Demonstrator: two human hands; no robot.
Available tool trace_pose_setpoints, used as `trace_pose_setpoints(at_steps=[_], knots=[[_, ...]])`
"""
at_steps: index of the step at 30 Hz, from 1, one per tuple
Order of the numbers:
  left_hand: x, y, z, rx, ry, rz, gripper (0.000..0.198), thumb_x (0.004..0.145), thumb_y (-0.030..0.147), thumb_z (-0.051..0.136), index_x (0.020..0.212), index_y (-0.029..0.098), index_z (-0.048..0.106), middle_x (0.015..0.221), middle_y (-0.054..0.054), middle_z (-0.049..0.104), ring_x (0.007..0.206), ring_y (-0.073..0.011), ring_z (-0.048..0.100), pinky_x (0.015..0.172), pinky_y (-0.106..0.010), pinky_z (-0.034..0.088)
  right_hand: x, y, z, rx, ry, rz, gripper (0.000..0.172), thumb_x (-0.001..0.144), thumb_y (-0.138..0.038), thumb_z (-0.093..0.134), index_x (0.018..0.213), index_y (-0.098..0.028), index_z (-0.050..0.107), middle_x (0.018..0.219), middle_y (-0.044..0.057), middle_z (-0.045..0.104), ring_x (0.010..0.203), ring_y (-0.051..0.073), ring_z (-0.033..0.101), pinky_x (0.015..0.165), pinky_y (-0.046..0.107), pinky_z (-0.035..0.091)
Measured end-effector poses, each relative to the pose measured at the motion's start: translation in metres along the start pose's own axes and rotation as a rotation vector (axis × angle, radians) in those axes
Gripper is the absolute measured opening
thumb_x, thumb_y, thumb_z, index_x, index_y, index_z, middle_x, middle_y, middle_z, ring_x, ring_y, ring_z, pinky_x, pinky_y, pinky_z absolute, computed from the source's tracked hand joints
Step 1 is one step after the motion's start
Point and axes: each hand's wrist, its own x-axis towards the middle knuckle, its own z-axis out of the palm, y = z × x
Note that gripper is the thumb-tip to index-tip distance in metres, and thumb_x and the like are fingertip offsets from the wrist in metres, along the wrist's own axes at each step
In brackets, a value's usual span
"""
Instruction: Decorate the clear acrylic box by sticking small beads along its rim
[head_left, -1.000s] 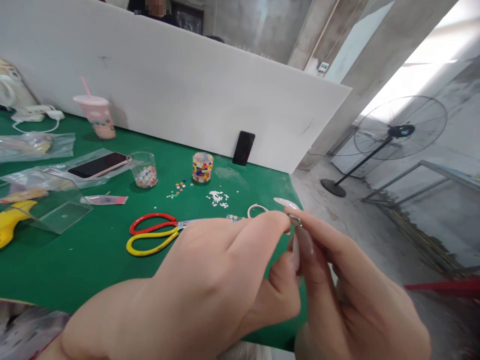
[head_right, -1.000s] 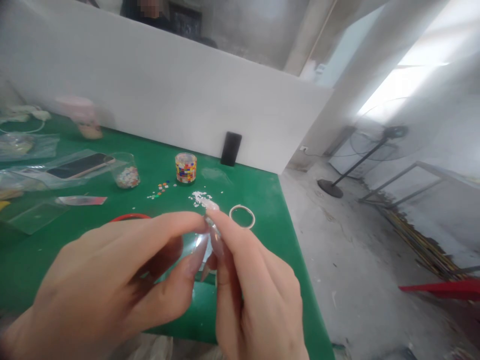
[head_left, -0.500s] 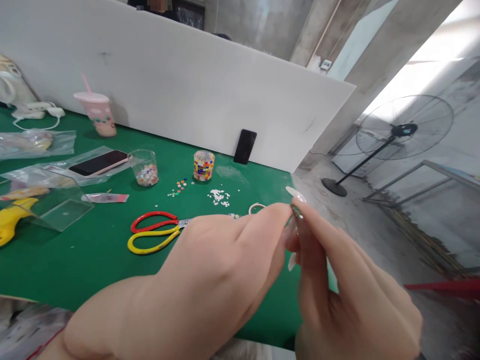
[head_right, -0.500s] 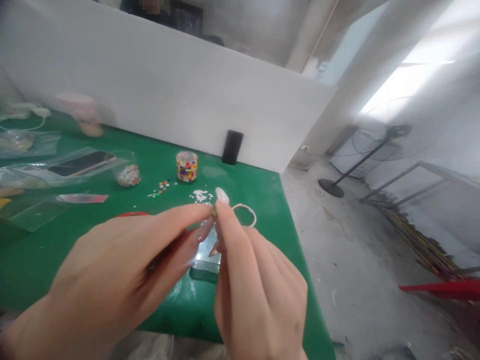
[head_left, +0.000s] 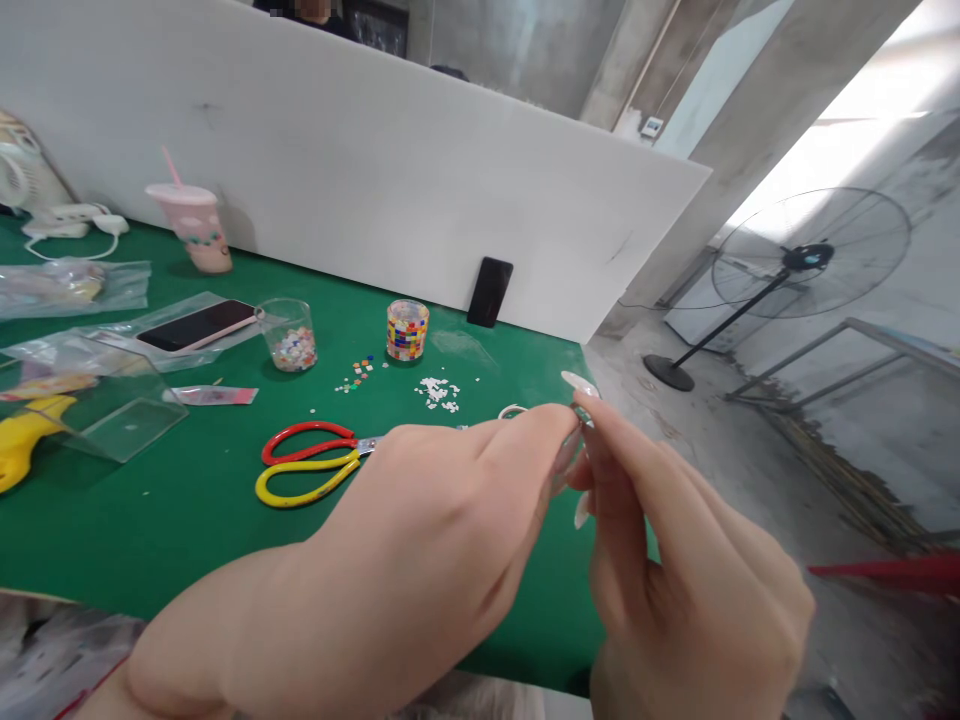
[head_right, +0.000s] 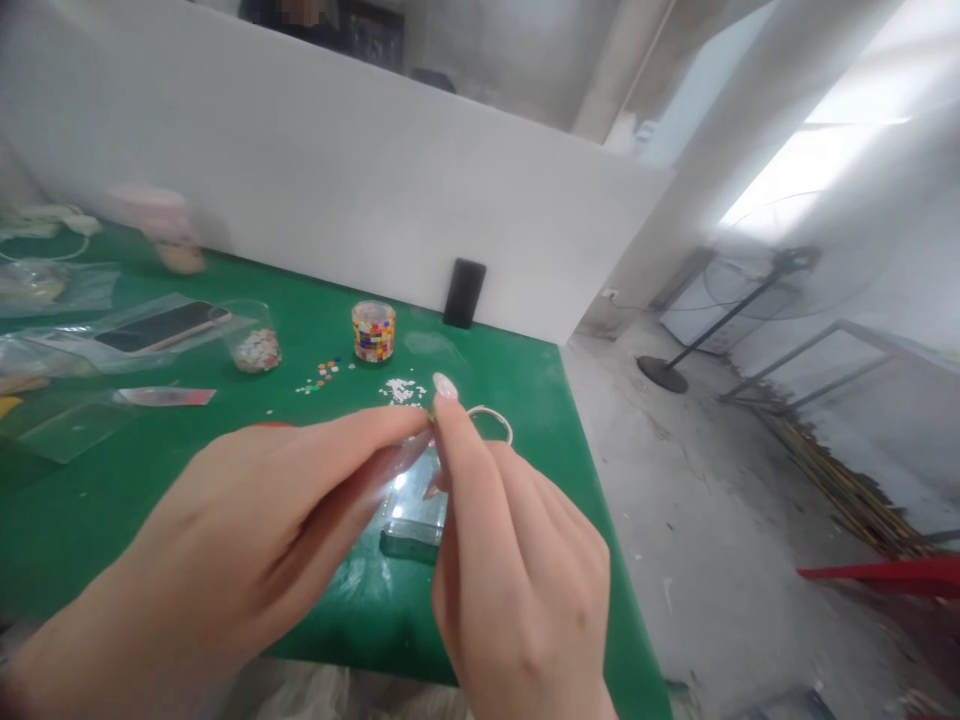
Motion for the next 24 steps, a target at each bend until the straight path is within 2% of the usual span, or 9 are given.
trace_pose_setpoints(at_steps=[6, 10, 15, 19, 24], knots=[[0.0001, 0.0008, -0.0009, -0.002, 0.004, 0.016, 0.027, 0.092, 0.007, 0.041, 0.074, 0.018, 0.058, 0.067, 0.000, 0.067, 0.047, -0.0144, 0.060, 0.042, -0.024, 0.044, 0.0014, -0.0016, 0.0013, 0.043, 0.014, 0.044, 0.053, 0.087, 0.004, 0.054, 0.133, -0.022, 0.063, 0.081, -0.001, 0.070, 0.067, 0.011, 0.064, 0.067, 0.025, 0.053], [0.0005, 0.0009, -0.0002, -0.021, 0.017, -0.021, 0.028, 0.092, 0.007, 0.040, 0.075, 0.018, 0.058, 0.066, 0.001, 0.066, 0.046, -0.0142, 0.060, 0.042, -0.025, 0.041, 0.0013, -0.0004, 0.0030, 0.078, 0.025, 0.057, 0.056, 0.087, 0.004, 0.055, 0.134, -0.025, 0.063, 0.080, -0.002, 0.070, 0.065, 0.011, 0.063, 0.063, 0.026, 0.051], [-0.0006, 0.0015, -0.0013, -0.148, 0.002, -0.080, 0.026, 0.098, 0.016, 0.044, 0.077, 0.018, 0.060, 0.065, 0.004, 0.064, 0.048, -0.0113, 0.057, 0.044, -0.025, 0.039, 0.0005, 0.0027, 0.0013, 0.089, 0.005, 0.044, 0.055, 0.088, 0.002, 0.057, 0.135, -0.024, 0.063, 0.083, -0.001, 0.071, 0.065, 0.011, 0.064, 0.064, 0.024, 0.053], [0.0007, 0.0039, -0.0024, -0.229, 0.014, -0.126, 0.022, 0.098, 0.014, 0.047, 0.082, 0.016, 0.063, 0.062, 0.006, 0.061, 0.047, -0.0083, 0.054, 0.044, -0.023, 0.037, -0.0007, 0.0013, 0.0004, 0.052, 0.014, 0.020, 0.053, 0.086, 0.001, 0.058, 0.134, -0.022, 0.064, 0.082, -0.001, 0.072, 0.066, 0.012, 0.065, 0.063, 0.023, 0.053], [0.0011, 0.0014, -0.0011, -0.228, 0.004, -0.124, 0.022, 0.099, 0.015, 0.046, 0.085, 0.017, 0.063, 0.064, 0.006, 0.063, 0.049, -0.0088, 0.056, 0.046, -0.024, 0.038, -0.0035, 0.0009, -0.0006, 0.031, 0.037, 0.018, 0.051, 0.086, 0.002, 0.056, 0.132, -0.019, 0.065, 0.086, 0.000, 0.074, 0.068, 0.011, 0.065, 0.067, 0.023, 0.054]])
